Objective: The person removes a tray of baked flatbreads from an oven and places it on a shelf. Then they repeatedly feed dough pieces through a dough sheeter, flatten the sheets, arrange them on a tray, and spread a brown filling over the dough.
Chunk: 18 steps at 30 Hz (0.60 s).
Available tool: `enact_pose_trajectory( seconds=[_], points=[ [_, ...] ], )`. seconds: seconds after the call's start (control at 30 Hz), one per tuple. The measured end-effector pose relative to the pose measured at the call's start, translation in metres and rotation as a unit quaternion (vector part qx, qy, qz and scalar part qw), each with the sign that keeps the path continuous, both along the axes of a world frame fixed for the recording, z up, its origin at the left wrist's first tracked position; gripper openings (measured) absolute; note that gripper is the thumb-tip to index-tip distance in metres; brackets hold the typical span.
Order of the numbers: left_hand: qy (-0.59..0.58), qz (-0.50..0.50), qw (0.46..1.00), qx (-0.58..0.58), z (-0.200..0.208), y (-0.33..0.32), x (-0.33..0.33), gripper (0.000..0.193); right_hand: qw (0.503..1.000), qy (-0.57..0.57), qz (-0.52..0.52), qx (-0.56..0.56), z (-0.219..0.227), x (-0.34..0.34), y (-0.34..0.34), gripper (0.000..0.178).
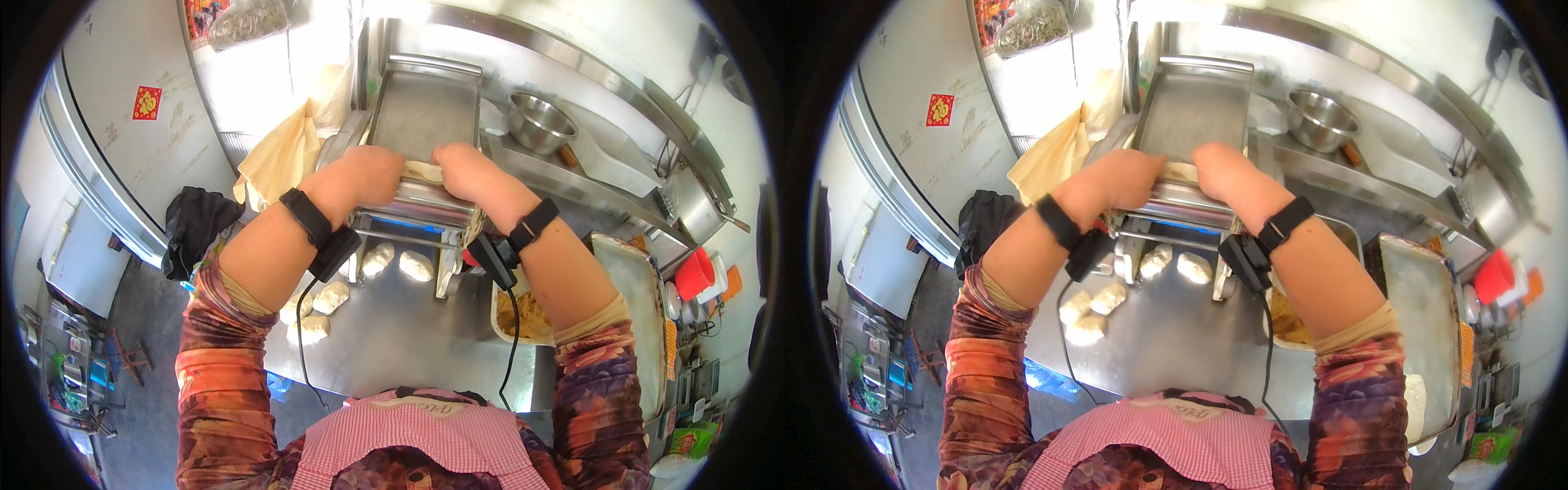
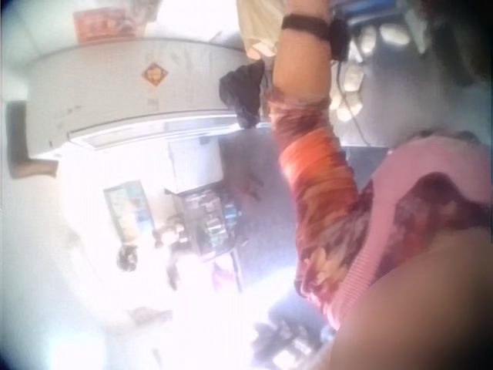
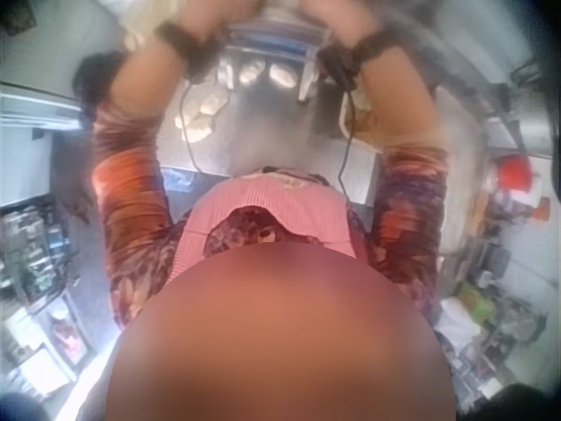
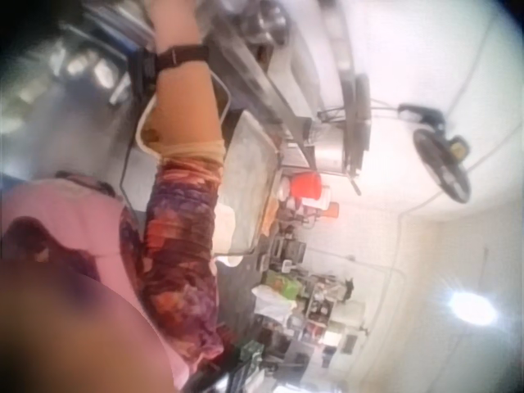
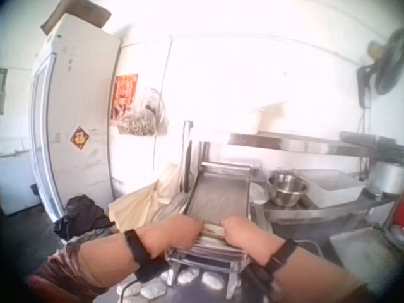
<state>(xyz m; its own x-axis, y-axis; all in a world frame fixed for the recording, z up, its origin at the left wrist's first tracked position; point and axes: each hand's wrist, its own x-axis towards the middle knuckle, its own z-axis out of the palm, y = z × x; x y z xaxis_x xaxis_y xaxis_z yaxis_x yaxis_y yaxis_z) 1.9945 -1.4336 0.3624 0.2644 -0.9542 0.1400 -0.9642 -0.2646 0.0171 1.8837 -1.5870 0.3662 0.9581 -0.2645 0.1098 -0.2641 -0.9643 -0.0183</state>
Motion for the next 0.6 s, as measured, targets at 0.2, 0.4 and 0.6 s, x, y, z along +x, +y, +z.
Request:
enact_pose_trajectory(
  seconds=[0.2, 0.4, 0.6],
  points=[
    [0.105, 0.024, 0.993, 0.052, 0.016, -0.003, -0.012, 0.035, 0.998, 0.045, 0.017, 0.030, 0.006, -0.017, 0.014, 0.030],
    [0.164, -0.039, 0.986, -0.015, 0.003, -0.007, -0.019, 0.041, 0.932, -0.285, 0.056, 0.215, 0.001, -0.061, 0.039, 0.029],
    [0.204, -0.095, 0.969, -0.106, 0.000, 0.013, -0.024, 0.046, 0.890, -0.348, 0.119, 0.270, -0.019, -0.132, 0.076, 0.023]
  ],
)
